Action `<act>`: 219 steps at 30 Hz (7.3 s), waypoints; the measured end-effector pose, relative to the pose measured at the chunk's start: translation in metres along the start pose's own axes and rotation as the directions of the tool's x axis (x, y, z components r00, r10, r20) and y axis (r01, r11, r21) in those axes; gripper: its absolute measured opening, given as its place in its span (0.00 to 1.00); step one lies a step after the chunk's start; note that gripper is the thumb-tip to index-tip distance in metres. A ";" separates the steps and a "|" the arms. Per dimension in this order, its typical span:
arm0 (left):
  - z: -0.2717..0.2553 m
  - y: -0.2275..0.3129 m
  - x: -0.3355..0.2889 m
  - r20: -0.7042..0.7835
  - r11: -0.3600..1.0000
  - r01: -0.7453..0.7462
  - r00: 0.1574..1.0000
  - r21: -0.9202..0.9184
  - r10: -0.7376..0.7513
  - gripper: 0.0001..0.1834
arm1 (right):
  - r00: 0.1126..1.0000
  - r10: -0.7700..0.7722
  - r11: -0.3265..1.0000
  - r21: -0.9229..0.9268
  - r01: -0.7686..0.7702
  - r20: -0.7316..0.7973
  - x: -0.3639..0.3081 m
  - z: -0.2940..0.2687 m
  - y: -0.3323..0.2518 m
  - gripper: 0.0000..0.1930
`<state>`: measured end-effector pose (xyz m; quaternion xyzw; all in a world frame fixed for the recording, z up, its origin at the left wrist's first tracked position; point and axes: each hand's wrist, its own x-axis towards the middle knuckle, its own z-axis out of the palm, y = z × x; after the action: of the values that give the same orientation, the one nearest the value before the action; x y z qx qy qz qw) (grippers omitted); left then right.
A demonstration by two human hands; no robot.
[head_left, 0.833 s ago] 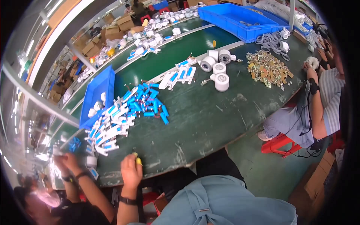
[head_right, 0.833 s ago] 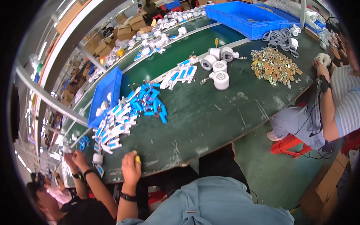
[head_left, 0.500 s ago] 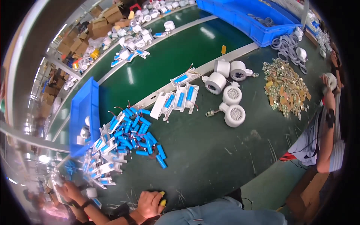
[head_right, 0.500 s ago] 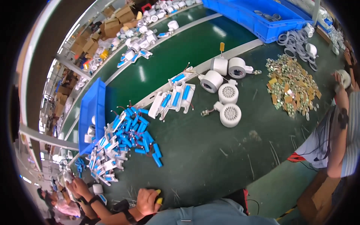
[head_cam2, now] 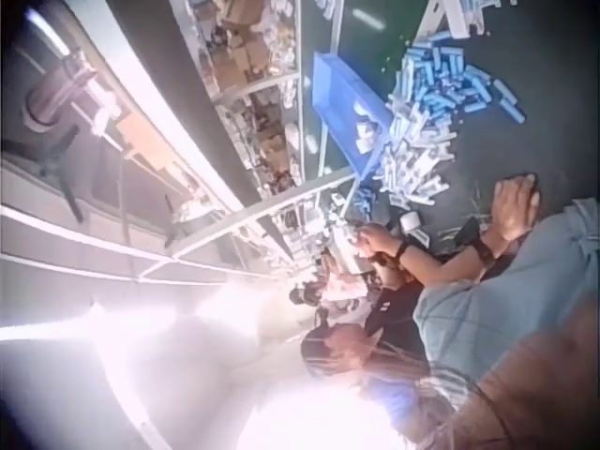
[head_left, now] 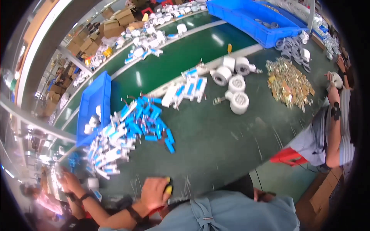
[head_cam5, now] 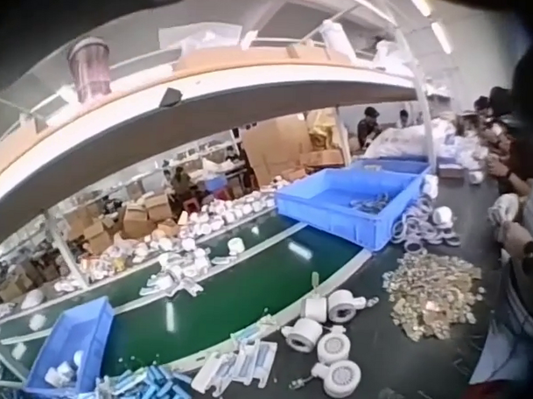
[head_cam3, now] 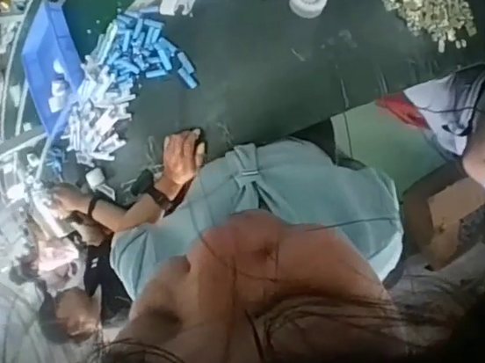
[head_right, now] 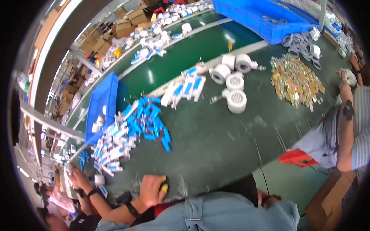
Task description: Assembling small plastic parts and electronic components on a factory workbench.
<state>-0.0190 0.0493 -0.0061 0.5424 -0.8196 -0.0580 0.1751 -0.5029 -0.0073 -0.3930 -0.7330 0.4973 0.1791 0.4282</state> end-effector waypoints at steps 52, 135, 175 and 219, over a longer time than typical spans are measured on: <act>-0.019 -0.035 0.133 0.017 0.994 0.057 0.998 -0.089 -0.056 0.25 | 0.976 -0.218 0.181 0.982 0.050 -0.010 -0.108 -0.297 -0.336 0.20; 0.046 0.041 0.090 -0.251 0.930 -0.064 0.967 -0.361 -0.031 0.18 | 0.931 -0.353 0.211 0.977 -0.014 0.089 -0.143 -0.251 -0.339 0.09; 0.030 0.031 0.094 -0.167 0.936 -0.352 0.924 -0.024 0.344 0.11 | 0.870 -0.410 0.176 0.960 -0.220 0.274 -0.141 -0.256 -0.330 0.12; 0.033 0.051 0.091 0.170 0.613 0.331 0.937 -0.717 -0.306 0.14 | 0.750 -0.374 0.608 0.466 0.643 -0.546 -0.139 -0.210 -0.346 0.07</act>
<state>-0.1068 -0.0161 -0.0018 0.5610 -0.6192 -0.4213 0.3526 -0.2931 -0.0487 -0.0222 -0.6783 0.3673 -0.2815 0.5707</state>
